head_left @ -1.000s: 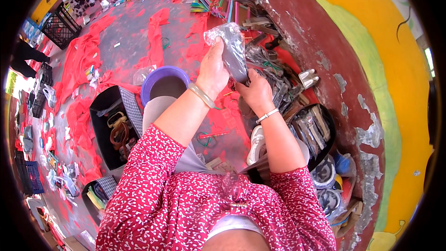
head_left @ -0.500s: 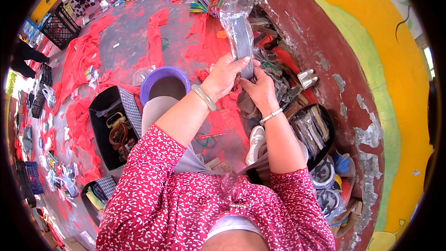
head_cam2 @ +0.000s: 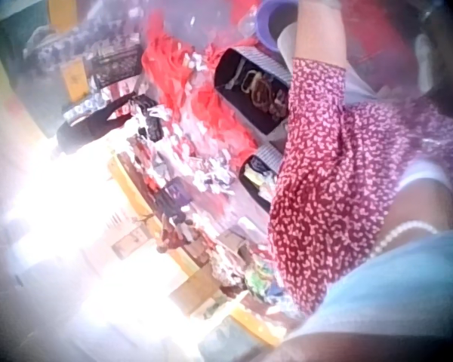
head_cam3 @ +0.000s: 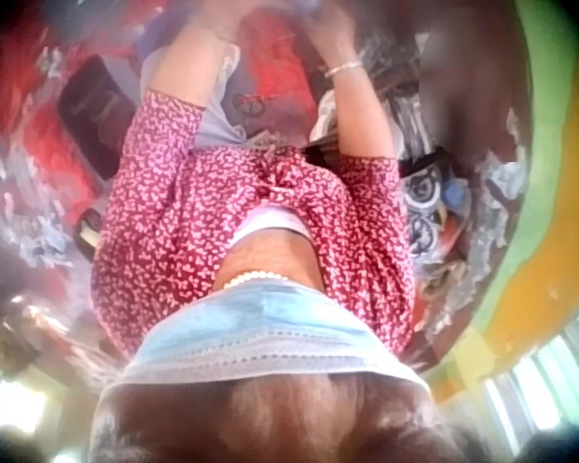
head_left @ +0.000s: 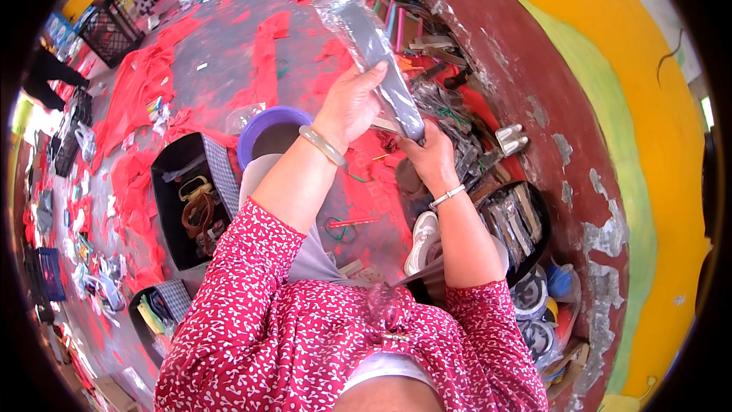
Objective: The person takes long items inside plastic sleeves from a container, wipes each one with a cloth, and places them back into a container.
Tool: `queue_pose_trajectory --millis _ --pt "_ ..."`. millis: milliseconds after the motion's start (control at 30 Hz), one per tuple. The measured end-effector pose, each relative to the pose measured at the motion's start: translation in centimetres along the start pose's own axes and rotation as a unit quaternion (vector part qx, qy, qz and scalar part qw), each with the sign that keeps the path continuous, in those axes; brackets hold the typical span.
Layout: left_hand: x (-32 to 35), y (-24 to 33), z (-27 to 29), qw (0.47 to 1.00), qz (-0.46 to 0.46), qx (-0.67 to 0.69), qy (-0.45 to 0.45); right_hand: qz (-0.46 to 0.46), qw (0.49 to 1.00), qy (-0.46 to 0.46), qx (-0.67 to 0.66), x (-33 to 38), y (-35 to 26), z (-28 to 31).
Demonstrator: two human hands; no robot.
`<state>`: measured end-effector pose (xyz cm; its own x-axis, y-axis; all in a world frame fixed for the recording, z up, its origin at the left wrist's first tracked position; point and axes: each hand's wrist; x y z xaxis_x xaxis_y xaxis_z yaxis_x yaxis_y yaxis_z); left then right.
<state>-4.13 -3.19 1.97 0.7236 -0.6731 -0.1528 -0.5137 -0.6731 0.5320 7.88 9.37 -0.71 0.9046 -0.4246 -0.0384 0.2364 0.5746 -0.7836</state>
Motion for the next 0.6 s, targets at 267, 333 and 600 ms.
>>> queue_pose_trajectory --millis 267,333,600 --pt "4.4 8.9 1.1 0.977 -0.181 -0.107 0.024 0.104 0.994 -0.005 -0.041 1.2 5.9 -1.7" --pt "5.8 14.6 2.0 0.955 -0.243 -0.162 0.053 0.008 0.995 -0.029 -0.092 -0.2 5.1 -1.7" --pt "25.1 30.5 14.5 0.857 -0.354 -0.259 0.269 -0.017 0.995 -0.094 0.041 0.1 5.7 -3.4"
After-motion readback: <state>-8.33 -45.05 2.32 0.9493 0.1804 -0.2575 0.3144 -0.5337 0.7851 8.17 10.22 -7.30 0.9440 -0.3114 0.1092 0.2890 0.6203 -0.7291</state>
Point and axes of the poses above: each hand's wrist, its own x-axis away from the middle knuckle, its own z-axis out of the back of the hand, y = z × x, and after that the axes turned 1 degree about -z, right-handed
